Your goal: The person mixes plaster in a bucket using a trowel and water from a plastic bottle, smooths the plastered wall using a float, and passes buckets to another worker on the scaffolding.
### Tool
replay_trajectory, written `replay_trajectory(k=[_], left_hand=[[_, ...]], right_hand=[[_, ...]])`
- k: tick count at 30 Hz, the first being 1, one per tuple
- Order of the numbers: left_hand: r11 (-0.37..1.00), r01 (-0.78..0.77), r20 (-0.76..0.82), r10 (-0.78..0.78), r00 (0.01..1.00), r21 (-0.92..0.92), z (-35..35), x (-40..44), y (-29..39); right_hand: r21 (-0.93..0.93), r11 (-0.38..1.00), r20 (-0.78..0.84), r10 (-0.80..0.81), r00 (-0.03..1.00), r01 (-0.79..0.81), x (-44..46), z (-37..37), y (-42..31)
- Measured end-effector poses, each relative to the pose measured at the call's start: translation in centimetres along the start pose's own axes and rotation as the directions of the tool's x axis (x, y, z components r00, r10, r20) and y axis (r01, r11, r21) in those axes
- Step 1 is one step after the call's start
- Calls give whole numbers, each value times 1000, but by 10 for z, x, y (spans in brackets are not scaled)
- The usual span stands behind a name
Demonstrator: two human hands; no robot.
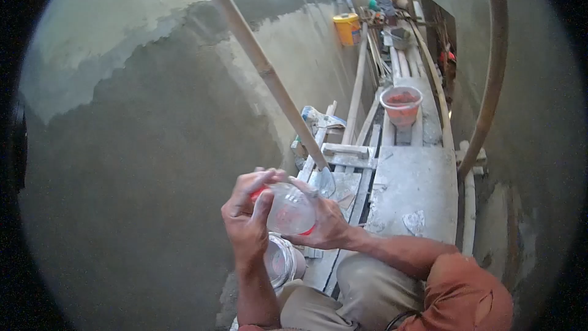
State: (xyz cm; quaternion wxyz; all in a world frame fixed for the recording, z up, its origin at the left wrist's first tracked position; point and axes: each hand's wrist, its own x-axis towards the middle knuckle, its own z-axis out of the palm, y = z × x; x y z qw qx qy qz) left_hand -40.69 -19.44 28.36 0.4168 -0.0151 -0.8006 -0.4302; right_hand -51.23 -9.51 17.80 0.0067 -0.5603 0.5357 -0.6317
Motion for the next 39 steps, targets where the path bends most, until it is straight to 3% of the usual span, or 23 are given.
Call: replay_trajectory(k=[1,3,7,11,13,15,17,19,20,21,23,25,27,29,31,33,35,37,39], left_hand=[[1000,-12,-23,12,1000,4,-1,2,5],[958,87,52,-76,996,-273,-2,2,18],[992,-46,41,51,998,-115,0,8,1],[993,44,-201,-66,977,-112,25,15,13],[1000,-6,-300,8,954,8,34,21,20],[964,-41,-387,144,911,262,37,25,29],[944,-71,-395,202,896,323,33,31,38],[925,-141,-461,303,834,353,28,40,44],[972,-139,-457,212,864,189,26,41,39],[971,-139,-456,214,864,192,25,42,41],[985,-23,-422,-52,905,-172,25,44,46],[978,-16,-333,-55,941,-206,26,44,52],[983,-112,-374,49,926,-148,26,48,73],[984,-158,-370,116,922,-85,26,49,86],[976,-219,-360,197,912,-20,25,52,98],[927,-350,-348,375,859,135,25,51,111],[929,-346,-340,369,865,130,26,49,126],[853,-426,-307,510,804,300,23,48,136],[840,-445,-275,527,804,310,23,46,149]], right_hand=[[-45,998,-44,-40,998,38,1,-3,2],[-43,997,-19,-61,998,60,-1,-6,4],[16,997,-12,-77,997,77,6,-9,-2],[24,999,-69,-24,997,26,10,-11,-7],[-127,987,-109,-110,988,96,12,-11,-4],[-194,971,-115,-161,980,137,16,-10,-3],[-286,933,-145,-268,952,219,23,-10,-2],[-232,948,-141,-253,957,217,30,-11,-4],[-144,952,-186,-295,937,271,36,-11,-6],[-59,944,-236,-329,914,325,44,-11,-9],[-60,926,-257,-376,890,374,61,-17,-22],[-128,922,-223,-385,896,365,75,-23,-30],[-167,908,-214,-414,885,385,86,-26,-21],[20,856,-142,-509,849,516,99,-30,-24],[26,850,-95,-522,847,527,115,-37,-17],[61,844,12,-534,846,532,131,-43,-6],[78,831,88,-556,827,551,139,-52,-8],[55,774,60,-634,771,631,148,-60,-20],[20,684,12,-730,684,729,157,-69,-40]])
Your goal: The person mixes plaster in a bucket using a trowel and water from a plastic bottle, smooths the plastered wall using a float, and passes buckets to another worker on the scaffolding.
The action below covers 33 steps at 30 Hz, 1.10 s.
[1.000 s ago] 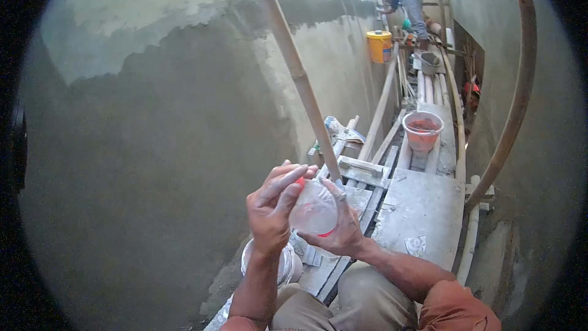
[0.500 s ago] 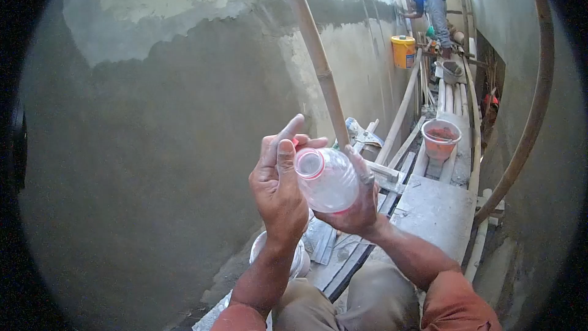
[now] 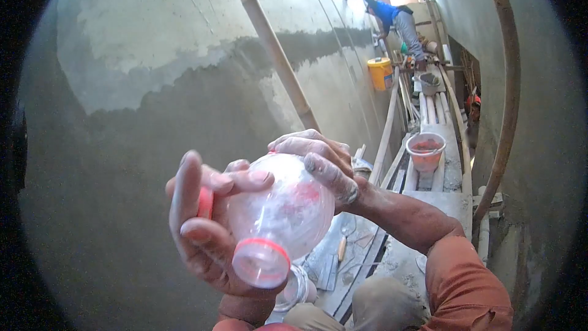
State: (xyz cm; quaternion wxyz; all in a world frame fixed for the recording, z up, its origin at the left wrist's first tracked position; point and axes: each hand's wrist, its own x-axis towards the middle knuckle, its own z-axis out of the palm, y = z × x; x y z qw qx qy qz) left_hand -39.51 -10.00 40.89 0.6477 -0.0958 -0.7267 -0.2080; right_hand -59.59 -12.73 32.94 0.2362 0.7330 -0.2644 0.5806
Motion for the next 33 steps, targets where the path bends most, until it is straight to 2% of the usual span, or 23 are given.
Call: replay_trajectory(k=[4,6,7,10,11,12,14,15,17,21,24,26,27,29,33], left_hand=[[991,-84,-80,76,994,-100,-2,5,6],[999,26,-52,-27,998,-21,-11,9,13],[1000,15,-55,-17,998,-26,-6,11,18],[997,-2,-350,-27,936,-82,18,13,34],[994,-66,-198,47,979,-88,-1,12,21],[994,-72,-202,53,978,-87,4,10,18],[945,-238,-462,113,879,-222,21,10,18],[945,-243,-465,117,877,-220,23,12,19],[906,-346,-505,187,843,-243,26,15,20],[917,-339,-468,210,858,-209,22,19,24],[950,-258,-474,148,868,-176,18,20,24],[882,-368,-484,194,853,-294,20,23,21],[882,-367,-485,193,853,-295,21,25,18],[848,-499,-486,365,794,-180,20,28,13],[870,-423,-454,280,846,-253,18,30,20]], right_hand=[[-86,953,-77,-298,951,291,43,-14,-13],[-125,902,-106,-426,898,413,62,-16,-18],[-140,875,-117,-479,870,463,70,-16,-20],[-188,794,-142,-604,784,578,91,-15,-28],[-199,765,-162,-642,749,612,99,-17,-35],[-199,761,-161,-647,745,618,102,-16,-36],[-283,729,-205,-681,703,623,106,-15,-38],[-281,726,-204,-684,700,628,109,-14,-40],[-311,696,-228,-716,660,647,115,-14,-42],[-311,704,-158,-701,695,638,117,-23,-44],[-307,692,-140,-712,688,654,120,-25,-41],[-310,683,-130,-719,683,661,123,-27,-40],[-311,680,-127,-722,680,664,123,-28,-39],[-313,673,-126,-729,673,670,124,-27,-38],[-319,658,-125,-742,658,682,127,-26,-38]])
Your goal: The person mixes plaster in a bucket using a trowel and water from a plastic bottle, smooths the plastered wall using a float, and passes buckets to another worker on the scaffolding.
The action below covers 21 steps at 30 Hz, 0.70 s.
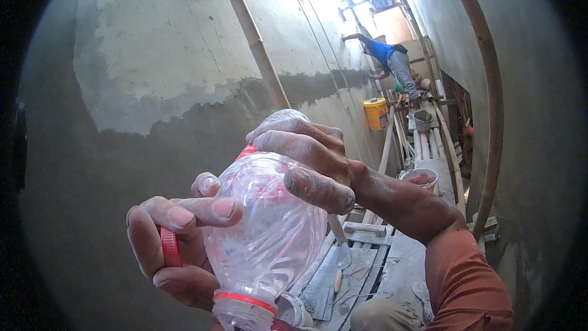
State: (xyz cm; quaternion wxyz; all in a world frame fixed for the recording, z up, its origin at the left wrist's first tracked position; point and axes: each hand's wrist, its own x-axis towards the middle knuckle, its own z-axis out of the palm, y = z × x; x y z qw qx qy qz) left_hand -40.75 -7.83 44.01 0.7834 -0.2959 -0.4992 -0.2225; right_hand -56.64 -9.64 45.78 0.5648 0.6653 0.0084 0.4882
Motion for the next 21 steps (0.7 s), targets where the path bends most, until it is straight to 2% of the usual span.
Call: replay_trajectory(k=[3,5,6,8,9,11,12,14,15,17,19,20,21], left_hand=[[998,-14,-2,14,1000,-54,1,1,-1],[992,31,83,-41,996,122,0,4,6],[992,26,82,-36,996,122,-2,5,9],[947,95,163,-151,975,308,-7,9,14],[945,96,166,-154,974,313,-6,9,19],[906,194,135,-261,956,377,-5,10,26],[903,199,138,-268,954,380,-5,9,26],[937,334,100,-344,933,103,-5,10,23],[934,340,99,-350,931,111,-5,10,21],[911,317,121,-358,926,265,-7,7,13],[891,370,104,-407,907,263,-10,1,2],[880,436,78,-455,887,188,-13,-3,-4],[858,504,56,-511,858,103,-15,-8,-8]], right_hand=[[-8,1000,-10,-14,1000,14,-2,0,3],[68,996,60,51,997,-55,-2,-6,-1],[76,994,81,75,994,-81,-3,-8,-4],[86,985,121,137,983,-148,-2,-12,-12],[87,979,143,173,975,-186,-3,-14,-15],[83,961,175,245,953,-262,-4,-17,-24],[75,952,184,280,942,-298,-4,-18,-28],[58,927,191,354,915,-371,-4,-19,-38],[48,909,187,398,898,-413,-3,-18,-44],[14,858,158,505,849,-513,-2,-17,-61],[-45,789,83,615,784,-613,-11,-9,-82],[-101,775,-14,625,780,-623,-31,-1,-92],[-134,740,-16,663,748,-659,-42,1,-103]])
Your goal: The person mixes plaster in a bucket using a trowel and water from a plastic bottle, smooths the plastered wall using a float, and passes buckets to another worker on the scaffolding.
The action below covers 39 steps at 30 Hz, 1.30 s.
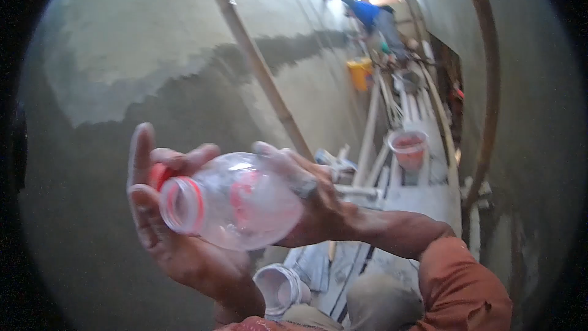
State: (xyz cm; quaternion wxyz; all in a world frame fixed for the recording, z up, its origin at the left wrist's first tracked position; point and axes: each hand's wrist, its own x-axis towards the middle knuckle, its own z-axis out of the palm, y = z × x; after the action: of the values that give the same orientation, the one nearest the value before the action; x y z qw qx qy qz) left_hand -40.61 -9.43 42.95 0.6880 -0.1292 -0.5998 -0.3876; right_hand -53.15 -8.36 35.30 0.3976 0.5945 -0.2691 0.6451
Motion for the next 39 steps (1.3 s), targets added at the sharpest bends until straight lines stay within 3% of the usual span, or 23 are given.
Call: replay_trajectory(k=[2,4,6,7,12,14,18,20,22,24,26,28,29,30,31,32,34,35,36,38,39], left_hand=[[995,96,-31,-96,995,-19,-5,-10,-13],[994,38,-47,-34,998,105,-11,-20,-26],[988,51,11,-54,998,149,-21,-34,-40],[978,37,72,-53,996,205,-26,-40,-44],[961,161,198,-207,958,226,-54,-48,-50],[828,146,255,-327,910,542,-65,-48,-40],[744,155,295,-435,851,650,-87,-46,-38],[737,256,232,-489,841,626,-89,-44,-35],[760,227,353,-516,780,609,-103,-36,-42],[813,225,415,-487,769,537,-112,-24,-47],[914,240,677,-403,616,326,-124,-13,-54],[945,214,670,-326,667,247,-132,-26,-70],[898,431,738,-231,634,-89,-153,-34,-89],[695,606,769,-119,628,-387,-165,-39,-98],[428,783,892,192,409,-451,-128,-18,-109],[424,787,894,184,409,-448,-132,-33,-116],[140,690,704,100,703,-710,-140,-66,-132],[212,784,804,290,520,-583,-143,-47,-153],[208,786,805,284,521,-582,-148,-54,-154],[416,635,663,-96,742,-650,-162,-75,-151],[636,636,669,-244,702,-436,-175,-70,-138]], right_hand=[[113,928,137,340,930,-356,-29,0,-6],[127,888,135,427,894,-443,-55,5,-14],[-94,948,43,310,950,-305,-58,0,-23],[-54,923,76,385,920,-382,-67,-1,-26],[-69,879,88,477,875,-472,-93,1,-27],[-107,884,133,466,875,-455,-101,1,-27],[-132,878,168,477,863,-460,-119,7,-24],[-139,878,162,477,864,-459,-122,11,-26],[-111,840,201,542,816,-531,-126,13,-30],[-121,833,212,553,806,-540,-129,15,-35],[-8,825,278,545,791,-565,-133,15,-36],[18,822,308,537,785,-569,-131,14,-38],[138,805,374,496,783,-576,-133,16,-39],[257,769,436,448,781,-585,-134,17,-40],[273,770,491,403,772,-576,-133,17,-43],[274,765,491,410,768,-583,-136,20,-46],[409,645,455,469,757,-646,-148,28,-50],[369,592,527,501,686,-716,-153,24,-51],[369,588,527,506,683,-720,-154,25,-52],[355,454,543,612,575,-817,-150,28,-51],[329,476,529,623,576,-816,-146,28,-50]])
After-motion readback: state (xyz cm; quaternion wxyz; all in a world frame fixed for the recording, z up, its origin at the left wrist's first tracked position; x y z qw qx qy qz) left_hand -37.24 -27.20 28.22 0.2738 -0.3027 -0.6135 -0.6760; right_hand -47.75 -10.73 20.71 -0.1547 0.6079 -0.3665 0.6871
